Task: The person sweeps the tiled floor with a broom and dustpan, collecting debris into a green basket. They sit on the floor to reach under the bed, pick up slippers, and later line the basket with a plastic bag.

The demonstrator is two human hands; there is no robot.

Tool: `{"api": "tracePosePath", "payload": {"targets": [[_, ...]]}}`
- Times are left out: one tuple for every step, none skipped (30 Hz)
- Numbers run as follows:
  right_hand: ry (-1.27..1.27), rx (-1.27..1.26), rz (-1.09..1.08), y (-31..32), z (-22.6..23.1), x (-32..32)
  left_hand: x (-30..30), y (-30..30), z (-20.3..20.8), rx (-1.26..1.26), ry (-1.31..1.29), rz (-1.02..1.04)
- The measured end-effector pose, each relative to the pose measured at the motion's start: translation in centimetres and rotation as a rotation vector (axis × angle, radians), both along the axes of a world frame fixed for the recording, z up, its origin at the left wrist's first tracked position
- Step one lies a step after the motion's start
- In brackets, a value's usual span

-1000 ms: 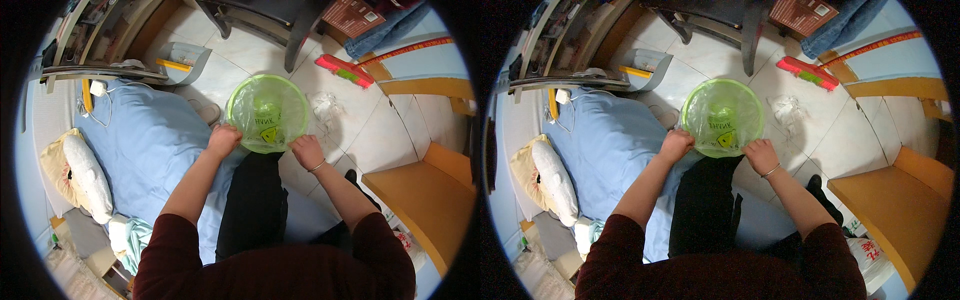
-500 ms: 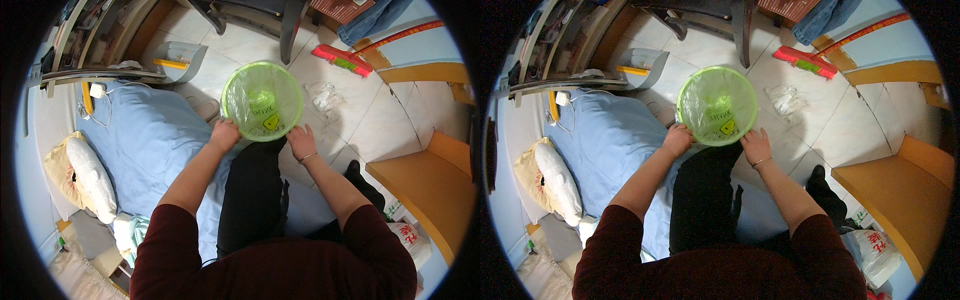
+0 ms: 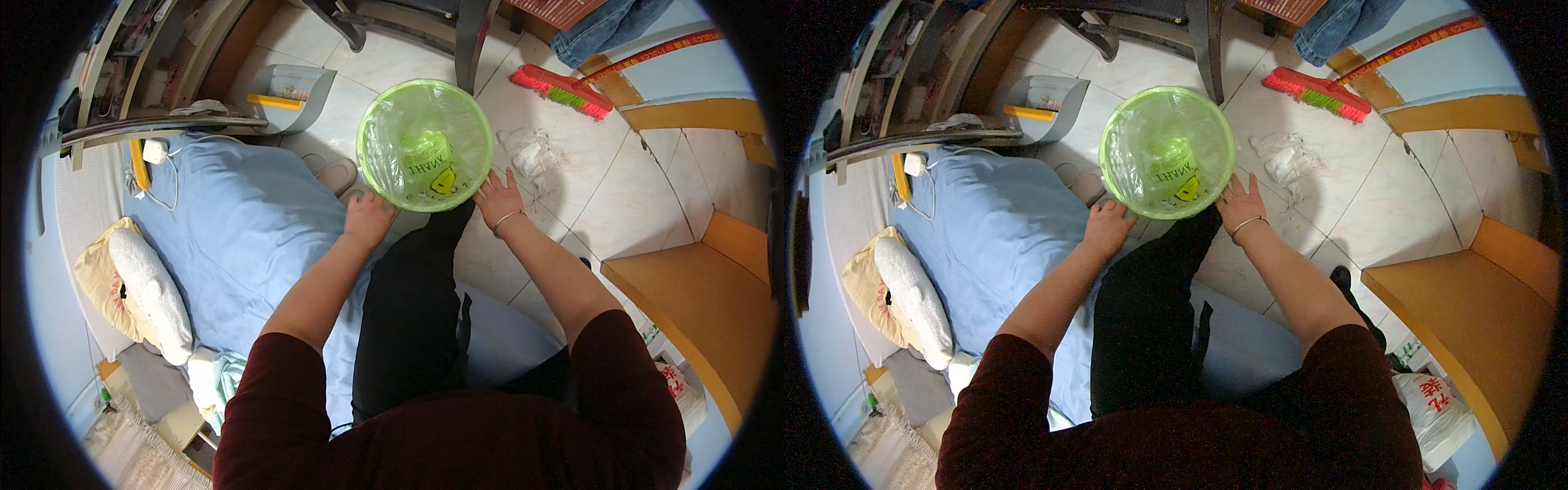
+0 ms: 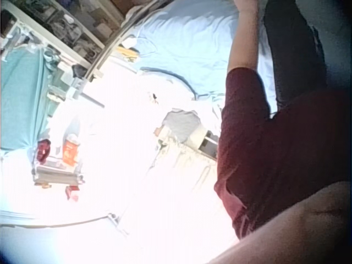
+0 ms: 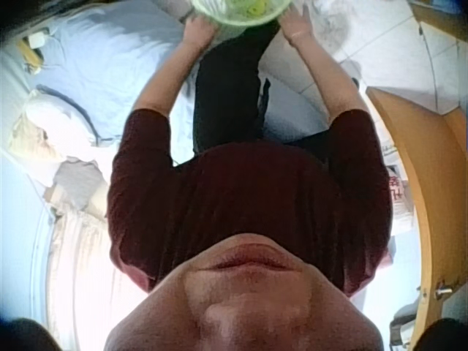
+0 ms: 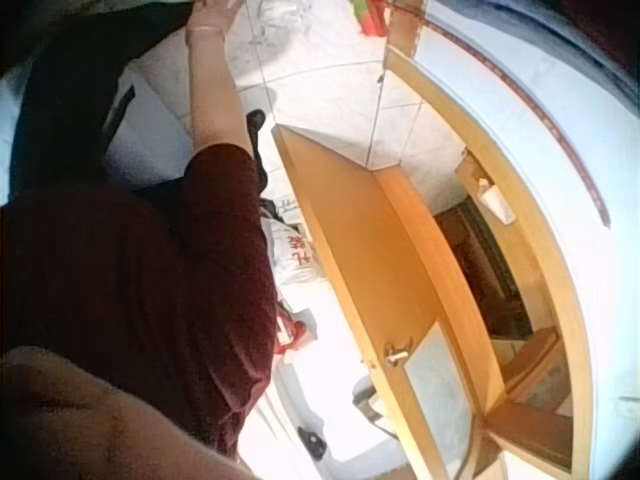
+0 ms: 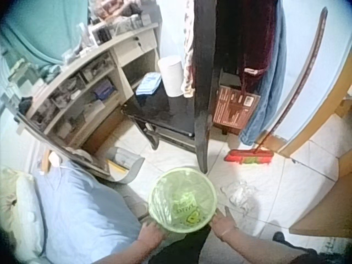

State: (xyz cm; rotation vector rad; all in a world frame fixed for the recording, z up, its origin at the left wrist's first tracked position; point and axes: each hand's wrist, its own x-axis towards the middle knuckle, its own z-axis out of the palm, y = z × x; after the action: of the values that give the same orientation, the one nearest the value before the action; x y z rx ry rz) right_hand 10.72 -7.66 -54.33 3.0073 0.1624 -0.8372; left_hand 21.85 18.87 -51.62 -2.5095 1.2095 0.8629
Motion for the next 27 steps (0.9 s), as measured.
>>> {"api": "tracePosePath", "payload": {"targets": [[0.021,0.019,-0.061,-0.1,-0.3,0.1,0.2,0.2,-0.5,-0.055,0.027,0.076],[0.039,0.04,-0.118,-0.2,-0.8,0.3,0.5,0.5,-1.2,-0.11,0.052,0.156],[0.057,0.061,-0.175,-0.3,-1.2,0.6,1.1,1.0,-2.4,-0.188,0.121,0.291],[0.076,0.139,-0.251,-0.5,-1.3,1.0,1.9,2.0,-4.2,-0.264,0.19,0.436],[0.097,0.217,-0.33,-0.8,-1.2,1.3,2.6,2.9,-5.7,-0.343,0.261,0.576],[0.119,0.294,-0.412,-1.2,-1.3,1.5,3.1,3.6,-6.8,-0.418,0.264,0.801],[0.083,0.353,-0.53,-1.8,-1.6,1.7,3.7,3.7,-7.1,-0.495,0.266,1.025],[0.046,0.413,-0.646,-2.6,-2.2,2.0,4.1,3.8,-7.4,-0.572,0.266,1.25],[0.009,0.473,-0.762,-3.3,-2.8,2.2,4.5,3.8,-7.8,-0.725,0.28,1.37],[-0.29,0.557,-0.858,-3.9,-3.9,1.8,5.1,2.6,-7.0,-0.878,0.304,1.48],[-0.386,0.709,-0.959,-4.4,-4.9,2.0,5.6,1.0,-5.5,-1.031,0.33,1.585],[-0.486,0.858,-1.061,-5.0,-5.7,2.3,5.8,-1.4,-2.9,-1.09,0.373,1.608],[-0.584,1.024,-1.134,-5.0,-5.5,3.1,6.1,-1.3,-3.3,-1.134,0.384,1.577],[-0.534,1.216,-1.228,-4.4,-5.3,3.9,6.5,-1.3,-4.2,-1.177,0.396,1.543],[-0.419,1.293,-1.335,-4.0,-5.1,4.6,6.9,-1.5,-4.9,-1.219,0.408,1.508],[-0.297,1.364,-1.445,-3.5,-4.9,5.1,7.0,-2.1,-5.5,-1.191,0.397,1.556],[-0.168,1.431,-1.551,-2.9,-4.6,5.5,7.1,-2.2,-5.9,-1.134,0.428,1.543],[-0.087,1.509,-1.636,-2.3,-4.3,5.9,7.1,-2.2,-6.3,-1.076,0.458,1.529],[-0.046,1.554,-1.682,-2.4,-4.4,5.8,7.1,-2.7,-6.0,-1.015,0.493,1.512],[-0.003,1.598,-1.728,-2.7,-4.4,5.8,7.2,-3.2,-5.7,-0.943,0.441,1.559],[0.041,1.643,-1.772,-3.0,-4.4,5.9,7.3,-3.4,-5.3,-0.868,0.513,1.586],[0.057,1.603,-1.79,-3.6,-4.6,5.8,7.3,-3.6,-4.4,-0.792,0.585,1.611],[0.072,1.562,-1.808,-4.3,-4.8,5.7,7.3,-3.8,-3.8,-0.715,0.657,1.632],[0.086,1.521,-1.826,-5.0,-4.9,5.5,7.4,-3.6,-4.5,-0.704,0.663,1.603],[-0.059,1.261,-1.699,-5.5,-5.2,5.2,7.2,-2.8,-5.4,-0.7,0.664,1.578],[-0.204,1.003,-1.564,-6.3,-5.6,5.0,7.4,-3.1,-5.4,-0.699,0.671,1.54],[-0.335,0.746,-1.417,-7.0,-5.9,4.8,7.4,-3.4,-5.4,-0.736,0.65,1.538]]}}
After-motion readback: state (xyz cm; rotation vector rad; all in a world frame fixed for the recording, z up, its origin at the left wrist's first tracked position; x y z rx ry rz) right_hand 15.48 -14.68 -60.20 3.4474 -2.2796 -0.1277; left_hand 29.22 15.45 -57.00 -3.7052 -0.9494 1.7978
